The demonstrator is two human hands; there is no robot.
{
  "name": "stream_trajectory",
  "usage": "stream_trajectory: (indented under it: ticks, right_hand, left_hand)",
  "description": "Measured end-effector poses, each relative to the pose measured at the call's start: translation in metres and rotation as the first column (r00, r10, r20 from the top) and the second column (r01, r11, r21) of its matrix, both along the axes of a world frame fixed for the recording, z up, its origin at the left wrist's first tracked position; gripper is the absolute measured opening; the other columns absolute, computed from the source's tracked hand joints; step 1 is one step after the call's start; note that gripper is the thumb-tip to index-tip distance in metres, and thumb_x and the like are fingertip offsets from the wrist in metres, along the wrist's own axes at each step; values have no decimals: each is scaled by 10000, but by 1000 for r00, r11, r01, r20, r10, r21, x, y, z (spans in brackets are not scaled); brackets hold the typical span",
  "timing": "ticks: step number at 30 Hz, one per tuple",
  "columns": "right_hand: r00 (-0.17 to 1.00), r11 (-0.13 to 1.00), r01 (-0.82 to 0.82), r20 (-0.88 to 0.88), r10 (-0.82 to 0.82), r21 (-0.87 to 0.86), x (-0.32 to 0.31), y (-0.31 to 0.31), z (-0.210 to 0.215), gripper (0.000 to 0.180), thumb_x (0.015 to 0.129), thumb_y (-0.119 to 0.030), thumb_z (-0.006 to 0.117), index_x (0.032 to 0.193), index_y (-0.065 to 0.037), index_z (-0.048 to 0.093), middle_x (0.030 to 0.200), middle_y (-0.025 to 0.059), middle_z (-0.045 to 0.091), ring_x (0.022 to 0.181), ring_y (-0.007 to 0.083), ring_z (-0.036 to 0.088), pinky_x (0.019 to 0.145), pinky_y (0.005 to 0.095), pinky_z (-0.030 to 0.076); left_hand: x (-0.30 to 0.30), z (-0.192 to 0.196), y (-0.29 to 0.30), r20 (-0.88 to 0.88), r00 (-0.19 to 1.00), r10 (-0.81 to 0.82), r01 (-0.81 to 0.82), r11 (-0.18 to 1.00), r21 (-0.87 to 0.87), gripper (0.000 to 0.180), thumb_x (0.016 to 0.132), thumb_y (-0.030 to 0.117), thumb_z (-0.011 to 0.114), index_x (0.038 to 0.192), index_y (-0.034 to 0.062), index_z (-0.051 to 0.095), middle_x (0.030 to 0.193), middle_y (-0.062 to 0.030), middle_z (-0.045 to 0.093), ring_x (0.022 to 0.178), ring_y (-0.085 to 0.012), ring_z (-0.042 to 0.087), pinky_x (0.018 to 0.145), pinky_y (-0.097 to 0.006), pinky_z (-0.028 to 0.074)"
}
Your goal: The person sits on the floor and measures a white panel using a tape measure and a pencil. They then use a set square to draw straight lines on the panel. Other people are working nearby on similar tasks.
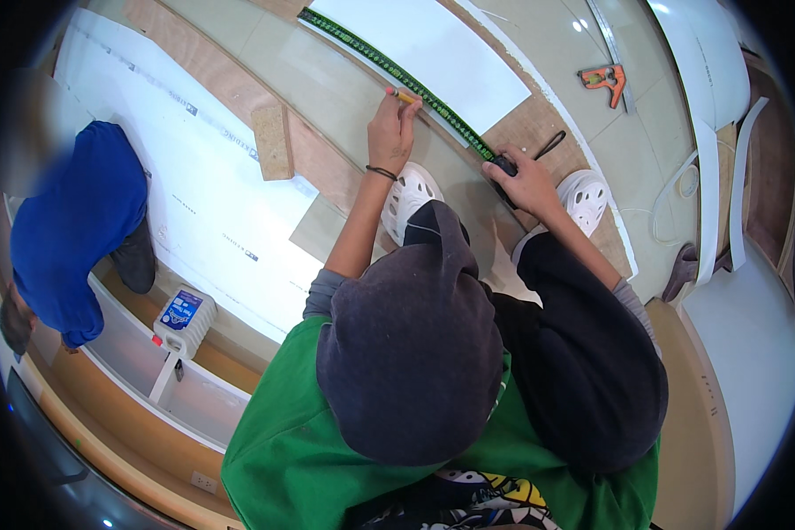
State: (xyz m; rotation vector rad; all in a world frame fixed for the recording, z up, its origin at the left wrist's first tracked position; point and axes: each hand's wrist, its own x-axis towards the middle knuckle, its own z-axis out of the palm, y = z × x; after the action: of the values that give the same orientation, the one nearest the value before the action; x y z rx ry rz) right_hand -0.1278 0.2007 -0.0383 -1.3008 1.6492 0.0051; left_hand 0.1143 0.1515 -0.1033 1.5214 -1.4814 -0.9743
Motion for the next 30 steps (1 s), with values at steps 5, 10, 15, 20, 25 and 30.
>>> stream_trajectory:
  ticks: [5,10,15,20,25,30]
  right_hand:
    - [1000,1000,4,-2,-4,12,0,-1,1,535,842,-516,639,1155,-83,642,1007,221,690,952,383,671,854,431,517]
    - [1000,1000,7,2,-7,4,0,0,1,549,839,-524,639,1168,-85,644,1015,214,692,957,382,671,859,429,516]
    - [1000,1000,-5,-9,5,-18,-2,3,-6,523,849,-518,643,1183,-116,630,961,194,693,897,366,676,819,416,514]
    - [1000,1000,9,3,-9,1,-1,2,-3,548,843,-519,637,1180,-87,643,1027,209,693,966,383,670,860,432,516]
    - [1000,1000,-3,-6,3,6,0,0,0,551,842,-519,640,1181,-85,639,1025,212,693,966,386,669,855,432,516]
    - [1000,1000,20,19,-20,7,-1,1,-1,557,842,-526,641,1179,-82,641,1017,206,696,962,381,671,856,428,513]
  left_hand:
    - [-1,0,-1,13,1000,-7,7,1000,-13,158,985,172,576,1018,21,609,927,-127,686,797,-255,705,682,-345,540]
    - [0,-3,-1,35,999,6,-6,1000,2,162,974,185,595,999,26,617,927,-140,684,786,-277,699,677,-359,537]
    - [0,-2,0,54,999,-7,8,1000,-14,163,972,191,598,990,30,613,925,-141,687,785,-282,699,676,-365,537]
    - [0,0,-1,60,998,-9,10,1000,-22,164,974,191,594,1006,31,603,938,-138,693,795,-280,703,679,-365,539]
    - [0,-1,-4,68,997,-21,24,999,-42,158,975,179,589,1034,33,592,949,-133,697,810,-277,711,679,-361,540]
    - [6,11,-2,9,999,42,-42,999,13,148,985,169,574,1027,29,596,923,-119,682,810,-236,695,726,-329,537]
